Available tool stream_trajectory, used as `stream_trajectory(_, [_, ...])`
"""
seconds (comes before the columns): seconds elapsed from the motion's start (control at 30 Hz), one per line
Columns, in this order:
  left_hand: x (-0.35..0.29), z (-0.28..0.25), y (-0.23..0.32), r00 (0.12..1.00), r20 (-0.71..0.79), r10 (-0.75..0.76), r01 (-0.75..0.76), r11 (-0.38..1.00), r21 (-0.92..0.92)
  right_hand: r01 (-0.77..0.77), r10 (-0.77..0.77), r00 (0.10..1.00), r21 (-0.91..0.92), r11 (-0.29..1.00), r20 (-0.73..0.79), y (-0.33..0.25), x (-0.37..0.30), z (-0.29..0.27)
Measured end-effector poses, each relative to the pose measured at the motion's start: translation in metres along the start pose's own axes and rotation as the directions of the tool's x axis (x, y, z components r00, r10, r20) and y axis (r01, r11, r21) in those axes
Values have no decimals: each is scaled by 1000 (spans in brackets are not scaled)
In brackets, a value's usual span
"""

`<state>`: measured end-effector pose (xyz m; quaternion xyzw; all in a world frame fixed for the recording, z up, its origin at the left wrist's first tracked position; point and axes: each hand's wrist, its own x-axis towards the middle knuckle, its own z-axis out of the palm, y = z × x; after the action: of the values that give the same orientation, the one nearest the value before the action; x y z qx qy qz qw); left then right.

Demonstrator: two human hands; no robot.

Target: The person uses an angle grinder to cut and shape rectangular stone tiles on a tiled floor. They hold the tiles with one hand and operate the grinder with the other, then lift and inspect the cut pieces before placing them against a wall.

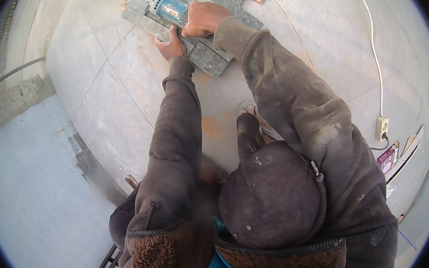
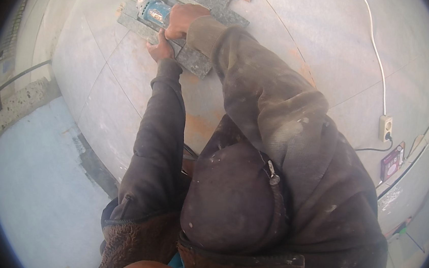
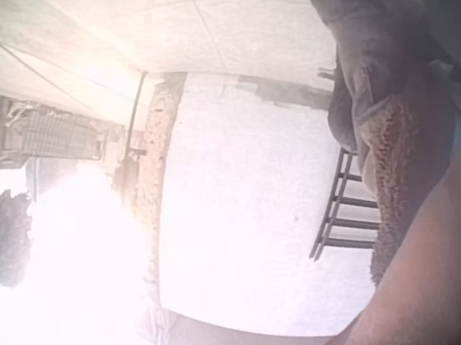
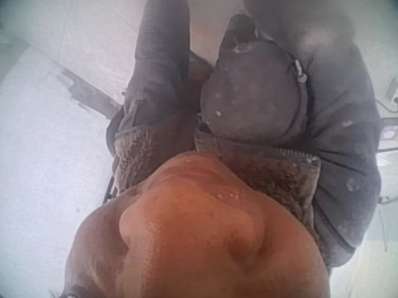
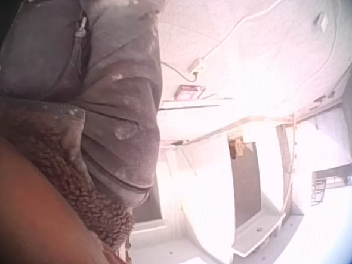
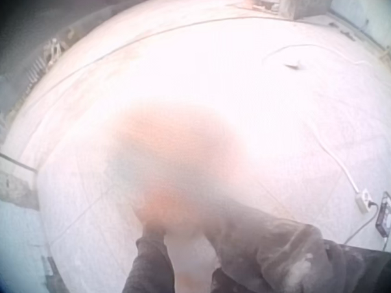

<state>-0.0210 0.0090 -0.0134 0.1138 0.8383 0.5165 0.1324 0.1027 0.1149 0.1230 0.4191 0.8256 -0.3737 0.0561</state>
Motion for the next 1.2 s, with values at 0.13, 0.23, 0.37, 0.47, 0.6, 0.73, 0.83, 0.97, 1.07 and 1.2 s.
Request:
stream_trajectory(0.13, [0, 1, -4, 1000, 18, -4, 5, 999, -42, -7, 7, 1000, 14, 1000, 6, 6, -8, 0])
stream_trajectory(0.23, [2, 0, -7, 1000, 31, 3, -1, 998, -60, 5, -5, 1000, 17, 1000, 2, 9, -13, 1])
stream_trajectory(0.37, [5, 2, -10, 1000, 6, 9, -8, 999, -45, 25, -25, 999, 20, 999, -39, 15, -15, 6])
stream_trajectory(0.47, [6, 2, -12, 1000, 27, 8, -6, 998, -68, 6, -6, 1000, 31, 999, -3, 16, -18, 5])
stream_trajectory(0.6, [3, 1, -7, 1000, 30, 8, -6, 999, -49, -18, 18, 1000, 19, 1000, -2, 16, -20, 4])
stream_trajectory(0.73, [0, 2, -3, 1000, 20, 3, -2, 999, -32, -19, 19, 1000, 16, 1000, -3, 16, -16, 6])
stream_trajectory(0.83, [-1, 1, -2, 1000, 1, -13, 13, 1000, -7, -30, 30, 1000, 27, 999, 9, 13, -14, 6])
stream_trajectory(0.97, [7, 1, -11, 1000, 9, -6, 6, 1000, -23, -19, 18, 999, 37, 999, 36, 9, -9, 3])
stream_trajectory(1.07, [8, 3, -14, 1000, 14, -3, 4, 999, -41, -28, 28, 1000, 45, 999, 4, 7, -8, 4])
stream_trajectory(1.2, [0, 3, -3, 1000, -13, -15, 15, 1000, 12, -15, 15, 1000, 47, 999, 0, 7, -6, 3])
